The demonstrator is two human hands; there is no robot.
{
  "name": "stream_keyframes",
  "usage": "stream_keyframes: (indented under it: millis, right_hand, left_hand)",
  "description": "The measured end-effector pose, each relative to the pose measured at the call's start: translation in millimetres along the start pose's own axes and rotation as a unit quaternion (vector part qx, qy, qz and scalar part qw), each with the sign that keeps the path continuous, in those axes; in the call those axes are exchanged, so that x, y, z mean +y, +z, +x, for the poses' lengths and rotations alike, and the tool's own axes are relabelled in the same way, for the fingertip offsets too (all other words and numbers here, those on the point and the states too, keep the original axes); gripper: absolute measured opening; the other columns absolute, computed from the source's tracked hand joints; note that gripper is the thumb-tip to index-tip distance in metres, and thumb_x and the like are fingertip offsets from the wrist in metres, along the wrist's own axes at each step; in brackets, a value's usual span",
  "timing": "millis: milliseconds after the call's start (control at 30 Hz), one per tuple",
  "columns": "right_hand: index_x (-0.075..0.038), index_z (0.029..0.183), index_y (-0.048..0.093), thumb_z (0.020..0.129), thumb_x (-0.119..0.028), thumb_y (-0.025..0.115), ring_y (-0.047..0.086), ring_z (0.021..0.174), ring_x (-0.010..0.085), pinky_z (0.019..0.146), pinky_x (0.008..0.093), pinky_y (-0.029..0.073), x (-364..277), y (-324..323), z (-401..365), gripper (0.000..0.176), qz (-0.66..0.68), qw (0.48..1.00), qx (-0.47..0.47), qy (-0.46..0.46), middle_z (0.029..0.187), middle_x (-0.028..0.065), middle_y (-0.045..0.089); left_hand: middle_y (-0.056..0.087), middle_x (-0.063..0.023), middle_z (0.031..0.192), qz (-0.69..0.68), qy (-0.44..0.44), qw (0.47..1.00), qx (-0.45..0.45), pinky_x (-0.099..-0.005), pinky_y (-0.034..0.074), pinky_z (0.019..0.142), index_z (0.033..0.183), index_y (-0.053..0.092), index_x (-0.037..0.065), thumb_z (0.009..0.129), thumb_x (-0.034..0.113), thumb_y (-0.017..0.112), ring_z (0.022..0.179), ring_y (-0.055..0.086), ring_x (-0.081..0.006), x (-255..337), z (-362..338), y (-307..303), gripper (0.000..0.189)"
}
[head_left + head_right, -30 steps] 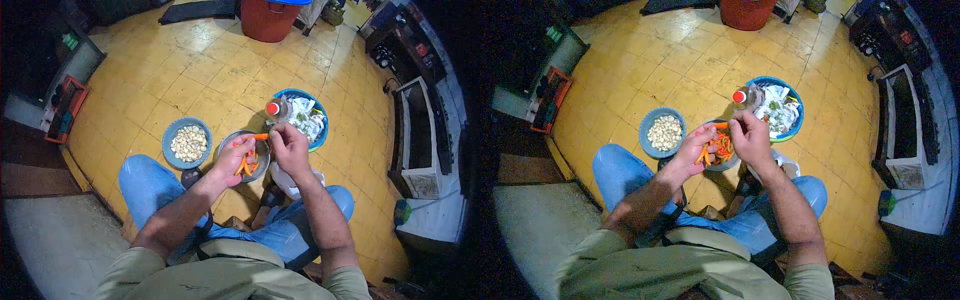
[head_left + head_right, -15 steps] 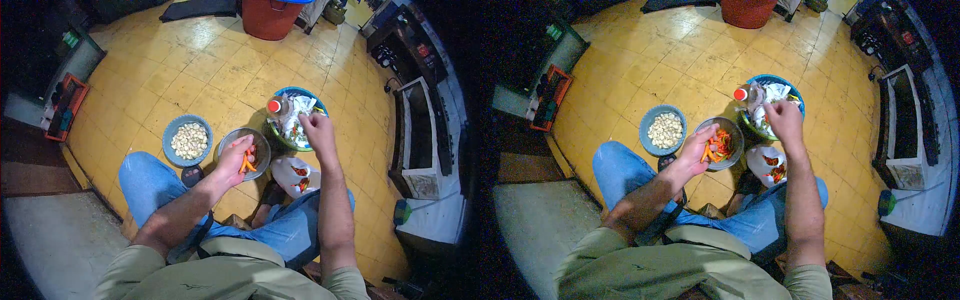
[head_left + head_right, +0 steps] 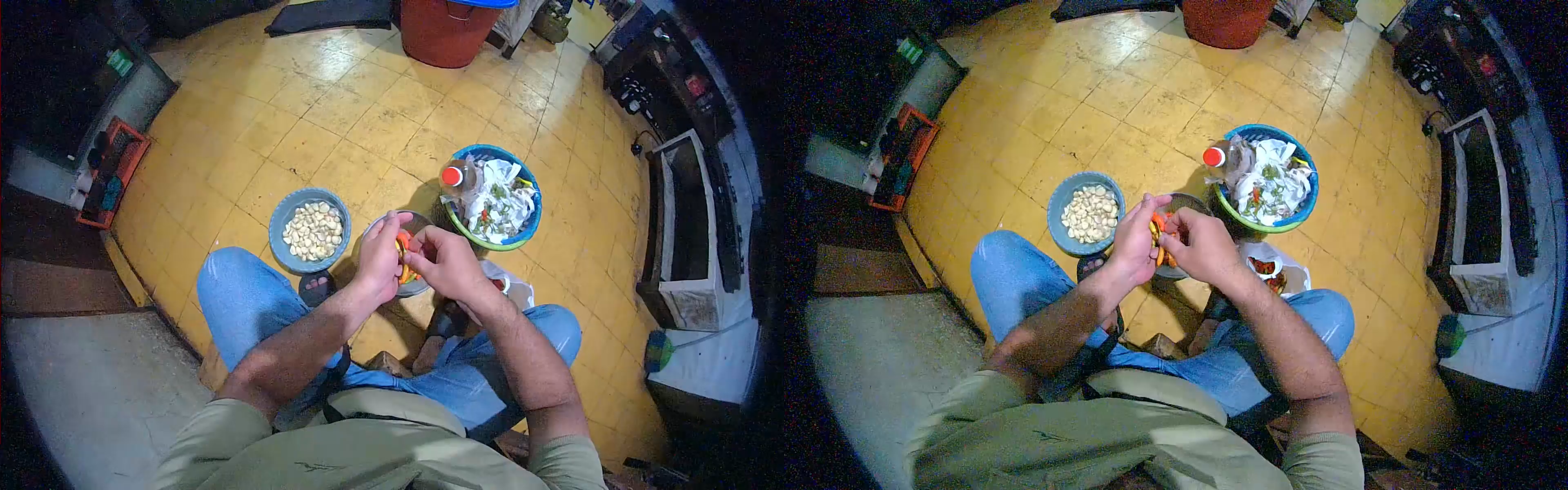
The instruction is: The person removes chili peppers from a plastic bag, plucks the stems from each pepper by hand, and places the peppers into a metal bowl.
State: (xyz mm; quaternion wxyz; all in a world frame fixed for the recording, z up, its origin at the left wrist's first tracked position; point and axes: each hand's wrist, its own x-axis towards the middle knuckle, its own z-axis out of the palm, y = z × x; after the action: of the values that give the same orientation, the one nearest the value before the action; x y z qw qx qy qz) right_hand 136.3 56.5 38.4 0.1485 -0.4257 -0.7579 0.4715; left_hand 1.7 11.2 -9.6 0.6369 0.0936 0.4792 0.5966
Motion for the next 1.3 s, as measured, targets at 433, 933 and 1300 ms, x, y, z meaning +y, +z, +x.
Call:
stream_keyframes:
  millis: [433, 933, 1300]
  right_hand:
    - [-0.002, 0.079, 0.054, 0.075, -0.001, 0.061, 0.055, 0.063, 0.0168, 0.058, 0.0308, 0.045, -3.2, 3.1, -4.4, 0.008, -0.062, 0.989, 0.015, -0.133, 0.071, 0.0071, 0.054]
    - [0.001, 0.082, 0.061, 0.081, -0.007, 0.067, 0.058, 0.069, 0.0141, 0.062, 0.0294, 0.047, 14.3, -30.9, 9.7, 0.009, 0.116, 0.979, 0.159, -0.057, 0.074, 0.0073, 0.061]
    - [-0.001, 0.078, 0.051, 0.069, 0.002, 0.065, 0.053, 0.076, 0.0363, 0.064, 0.0429, 0.044, 5.3, -16.3, 11.3, 0.017, -0.165, 0.926, 0.207, -0.27, 0.078, 0.0163, 0.05]
  left_hand:
    - [0.058, -0.0041, 0.089, 0.064, 0.059, 0.995, 0.039, -0.0267, 0.049, 0.065, 0.113, 0.056, 0.004, 0.102, 0.034, 0.041, 0.075, 0.056, -0.0107, 2.4, -5.9, 8.6, 0.035]
    - [0.059, 0.0018, 0.077, 0.223, 0.093, 0.964, -0.11, -0.019, 0.04, 0.054, 0.103, 0.061, 0.002, 0.093, 0.015, 0.059, 0.06, 0.049, -0.0025, 12.7, -13.6, 20.9, 0.016]
    - [0.056, 0.0011, 0.071, 0.192, 0.037, 0.977, -0.078, -0.0206, 0.04, 0.051, 0.088, 0.059, 0.003, 0.089, 0.014, 0.061, 0.056, 0.049, -0.005, 4.3, -22.3, 19.7, 0.011]
